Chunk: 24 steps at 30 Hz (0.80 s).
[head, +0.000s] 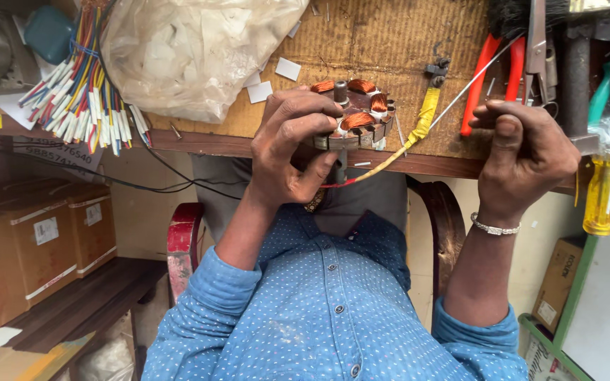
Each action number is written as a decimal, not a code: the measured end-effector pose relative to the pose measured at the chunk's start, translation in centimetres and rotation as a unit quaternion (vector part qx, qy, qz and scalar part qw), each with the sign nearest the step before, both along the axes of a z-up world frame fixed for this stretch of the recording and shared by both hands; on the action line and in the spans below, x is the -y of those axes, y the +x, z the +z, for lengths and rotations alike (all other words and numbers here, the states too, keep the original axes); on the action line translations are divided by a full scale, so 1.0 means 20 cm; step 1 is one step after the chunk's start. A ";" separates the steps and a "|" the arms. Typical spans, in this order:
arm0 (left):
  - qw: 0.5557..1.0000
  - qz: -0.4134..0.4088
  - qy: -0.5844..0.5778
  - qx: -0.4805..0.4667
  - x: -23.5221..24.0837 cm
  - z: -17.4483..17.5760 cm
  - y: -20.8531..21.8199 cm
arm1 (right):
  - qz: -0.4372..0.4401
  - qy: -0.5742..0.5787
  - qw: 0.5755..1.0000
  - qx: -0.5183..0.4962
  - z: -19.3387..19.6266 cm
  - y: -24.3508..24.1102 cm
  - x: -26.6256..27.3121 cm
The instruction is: The person is repairing an electrical component, likely a motor armature, by inserting small white insulating pieces into slots between copper windings. They use a green screwdriver to adjust and secure the windings and occasionally handle small white pieces from a plastic bag on the workbench.
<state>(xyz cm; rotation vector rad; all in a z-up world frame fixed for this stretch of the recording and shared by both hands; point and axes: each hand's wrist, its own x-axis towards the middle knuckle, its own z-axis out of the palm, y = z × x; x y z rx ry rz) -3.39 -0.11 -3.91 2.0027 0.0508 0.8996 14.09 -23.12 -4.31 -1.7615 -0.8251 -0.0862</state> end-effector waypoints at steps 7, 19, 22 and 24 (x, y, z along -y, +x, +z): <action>1.000 0.012 -0.003 -0.004 0.01 0.01 0.01 | 0.004 -0.013 1.000 -0.008 -0.02 0.01 0.02; 1.000 0.024 -0.003 -0.016 0.02 0.01 0.02 | -0.006 0.018 0.999 -0.033 -0.07 0.02 0.07; 1.000 0.003 -0.006 -0.017 0.00 0.01 0.01 | -0.015 0.011 0.999 -0.032 -0.07 0.02 0.08; 1.000 -0.012 0.005 -0.017 -0.01 0.01 0.02 | -0.017 0.008 0.999 -0.030 -0.08 0.03 0.08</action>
